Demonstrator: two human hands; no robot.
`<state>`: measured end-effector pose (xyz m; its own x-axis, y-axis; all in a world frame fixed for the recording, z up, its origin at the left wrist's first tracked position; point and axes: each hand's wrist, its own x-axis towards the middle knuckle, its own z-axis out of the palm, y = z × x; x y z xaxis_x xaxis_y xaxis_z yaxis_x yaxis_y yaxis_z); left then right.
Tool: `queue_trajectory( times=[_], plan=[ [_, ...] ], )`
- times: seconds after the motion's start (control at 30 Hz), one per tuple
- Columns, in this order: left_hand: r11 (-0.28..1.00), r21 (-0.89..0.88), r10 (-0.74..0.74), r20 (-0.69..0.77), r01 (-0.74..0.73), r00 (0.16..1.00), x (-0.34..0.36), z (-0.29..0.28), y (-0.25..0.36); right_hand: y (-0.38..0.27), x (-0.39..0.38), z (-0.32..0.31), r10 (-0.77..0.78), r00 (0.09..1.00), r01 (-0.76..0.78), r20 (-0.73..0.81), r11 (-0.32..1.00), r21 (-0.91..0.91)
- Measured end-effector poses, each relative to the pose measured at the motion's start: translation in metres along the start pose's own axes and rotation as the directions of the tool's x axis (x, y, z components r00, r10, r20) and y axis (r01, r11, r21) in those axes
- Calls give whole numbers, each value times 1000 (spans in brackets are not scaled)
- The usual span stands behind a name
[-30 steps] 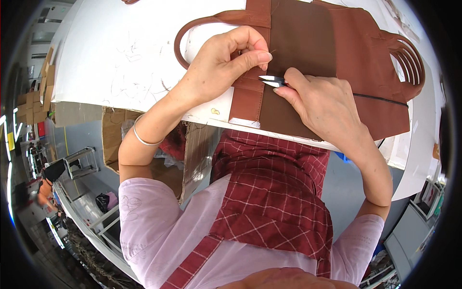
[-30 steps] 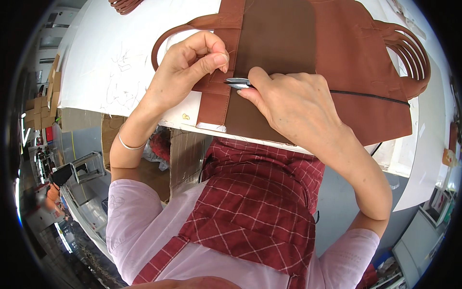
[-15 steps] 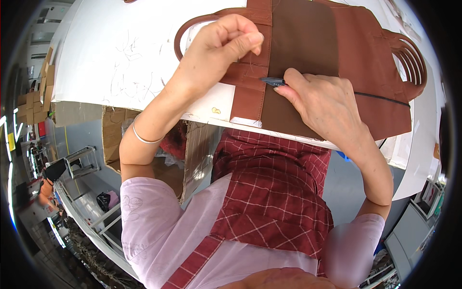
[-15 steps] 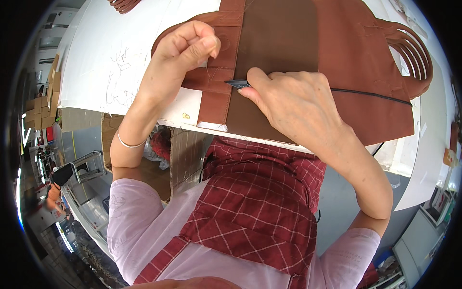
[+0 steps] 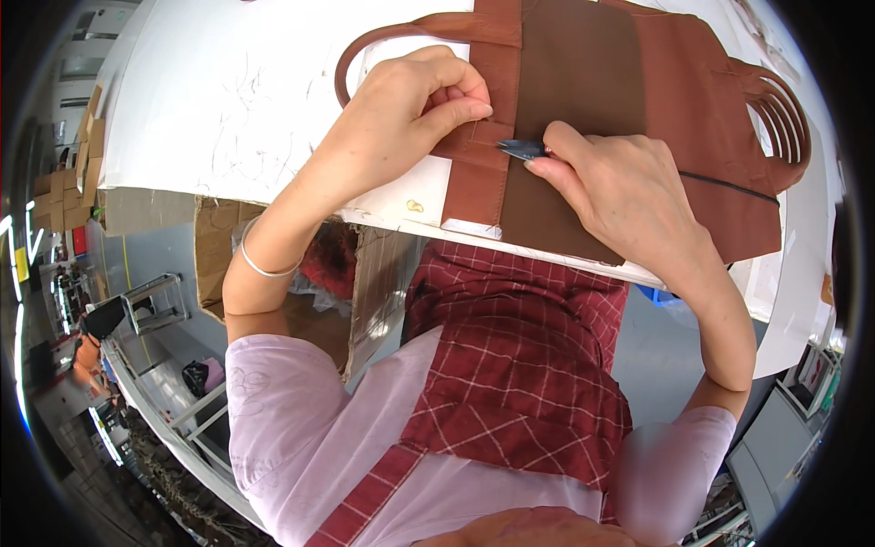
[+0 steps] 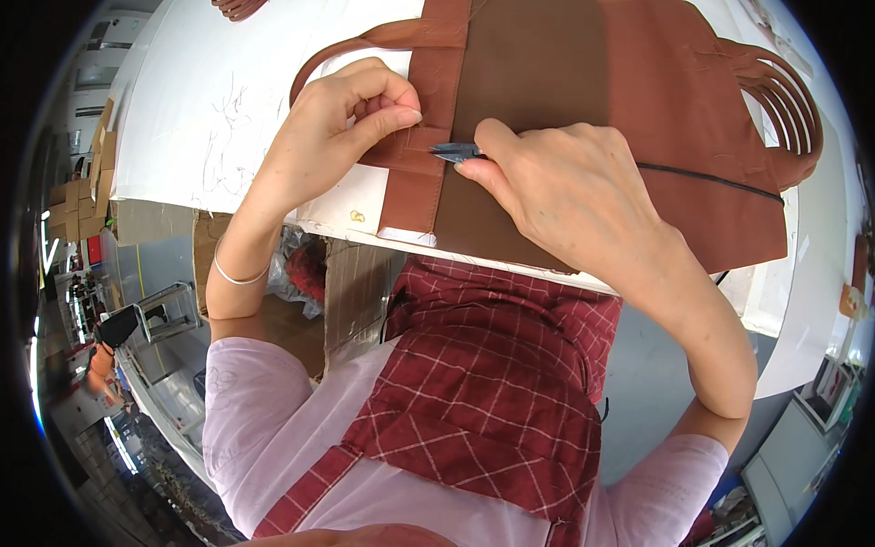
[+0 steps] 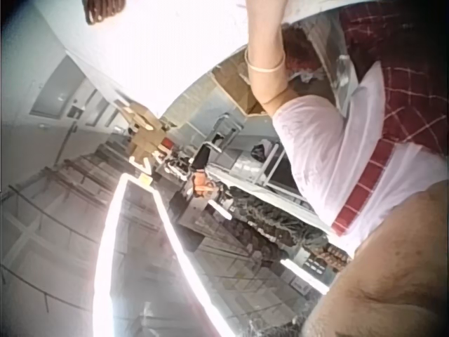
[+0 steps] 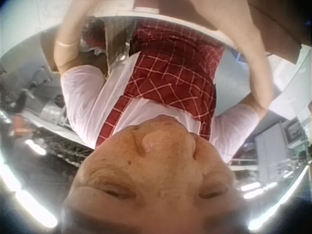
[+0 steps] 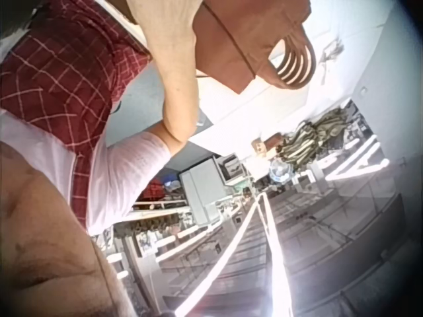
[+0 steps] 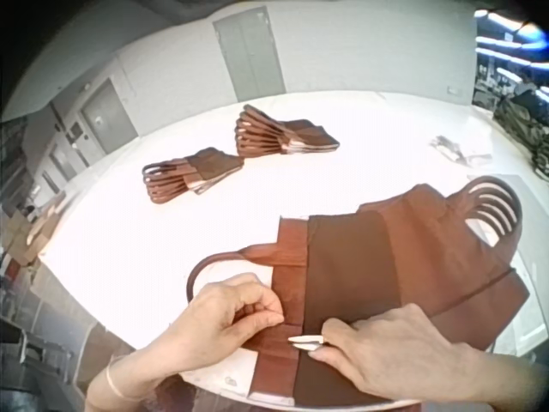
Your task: Trimming excess threads and loose material from brown leather tote bags using small hand snips.
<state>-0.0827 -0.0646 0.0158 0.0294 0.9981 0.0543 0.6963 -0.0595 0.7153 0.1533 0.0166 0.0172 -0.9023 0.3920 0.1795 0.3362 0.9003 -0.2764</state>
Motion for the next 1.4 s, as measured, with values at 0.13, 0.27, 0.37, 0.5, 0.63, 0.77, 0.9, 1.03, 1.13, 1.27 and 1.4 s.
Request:
queue_trajectory(
  times=[0.13, 0.27, 0.37, 0.5, 0.63, 0.77, 0.9, 1.03, 1.13, 1.27, 1.4],
  plan=[
    [995, -62, 74, 21, -72, 997, -4, -3, -4, -2, 7, 2, 11, 999, -11, 39, 1000, 4],
    [987, -130, 105, 33, -99, 994, -6, -1, -8, -3, 12, 6, 2, 999, -2, 38, 1000, 8],
    [983, -131, 135, 32, -130, 990, -5, -1, -9, -3, 13, 8, -14, 999, 13, 32, 1000, 9],
    [977, -144, 160, 16, -156, 987, -6, 0, -11, -4, 14, 9, -27, 999, 28, 33, 1000, -4],
    [978, -146, 150, 17, -146, 988, -5, 2, -11, -3, 14, 10, -33, 999, 33, 23, 999, -4],
    [982, -143, 126, 19, -122, 992, -6, 2, -9, -3, 13, 12, -45, 999, 45, 11, 999, -4],
    [981, -131, 142, -13, -143, 990, -8, 3, -11, -2, 14, 13, -60, 998, 60, 17, 998, -10],
    [943, -289, 169, -18, -167, 986, -34, -39, -9, 5, 13, 4, 7, 999, -12, 51, 997, 83],
    [939, 273, -265, 190, 209, 945, -110, -115, 7, 19, 16, -17, 174, 985, -171, -12, 976, 134],
    [209, 783, -183, -557, 586, 810, -137, -122, -7, 42, 27, -28, 212, 977, -210, -27, 975, 75],
    [846, 487, -11, -395, 219, 919, -78, -109, -14, 48, 41, -20, 258, 966, -258, -7, 966, 12]
  ],
)
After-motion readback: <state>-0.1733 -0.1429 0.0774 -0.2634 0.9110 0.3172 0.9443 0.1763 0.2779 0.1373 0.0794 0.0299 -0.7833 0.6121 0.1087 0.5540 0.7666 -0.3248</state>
